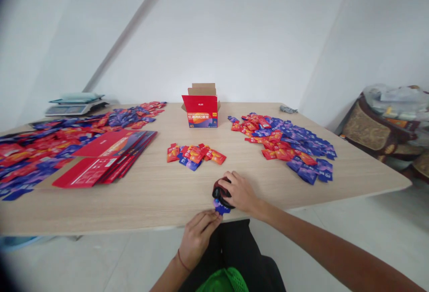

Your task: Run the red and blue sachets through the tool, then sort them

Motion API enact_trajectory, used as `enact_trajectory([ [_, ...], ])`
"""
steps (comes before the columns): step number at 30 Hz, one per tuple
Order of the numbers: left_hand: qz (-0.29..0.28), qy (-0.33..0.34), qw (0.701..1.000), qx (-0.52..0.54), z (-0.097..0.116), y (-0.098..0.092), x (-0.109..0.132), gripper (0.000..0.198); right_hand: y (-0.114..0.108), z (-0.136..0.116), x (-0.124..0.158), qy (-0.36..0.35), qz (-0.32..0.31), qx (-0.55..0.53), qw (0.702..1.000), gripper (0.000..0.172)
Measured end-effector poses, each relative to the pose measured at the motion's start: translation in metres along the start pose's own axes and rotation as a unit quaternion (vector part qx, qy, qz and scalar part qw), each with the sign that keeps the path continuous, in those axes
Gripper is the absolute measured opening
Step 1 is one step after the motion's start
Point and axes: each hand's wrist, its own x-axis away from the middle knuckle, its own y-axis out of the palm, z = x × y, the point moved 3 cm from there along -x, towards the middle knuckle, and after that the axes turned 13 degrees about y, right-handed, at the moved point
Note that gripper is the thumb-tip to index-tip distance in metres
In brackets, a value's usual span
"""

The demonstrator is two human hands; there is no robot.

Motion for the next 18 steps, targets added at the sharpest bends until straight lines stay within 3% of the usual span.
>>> enact_trajectory([
  [5,0.021,0.004,1.0,-0.002,0.0,-0.002,-0.001,0.026,0.0,0.049,-0.029,0.054,0.009,0.033,0.998,0.032],
  [8,0.029,0.011,1.0,-0.002,0.002,-0.006,-0.005,0.026,-0.011,0.056,-0.035,0.061,0.024,0.025,0.998,0.03],
  [13,0.035,0.017,0.999,-0.02,0.003,-0.007,-0.007,0.025,-0.051,0.028,-0.024,0.06,0.126,-0.036,0.99,0.035],
  [15,0.037,0.019,0.999,-0.022,0.002,-0.005,-0.006,0.026,-0.059,0.008,-0.015,0.033,0.125,-0.051,0.99,0.038],
  [18,0.038,0.015,0.999,-0.011,0.002,-0.003,-0.004,0.026,-0.055,-0.019,-0.001,-0.008,0.082,-0.054,0.995,0.039],
])
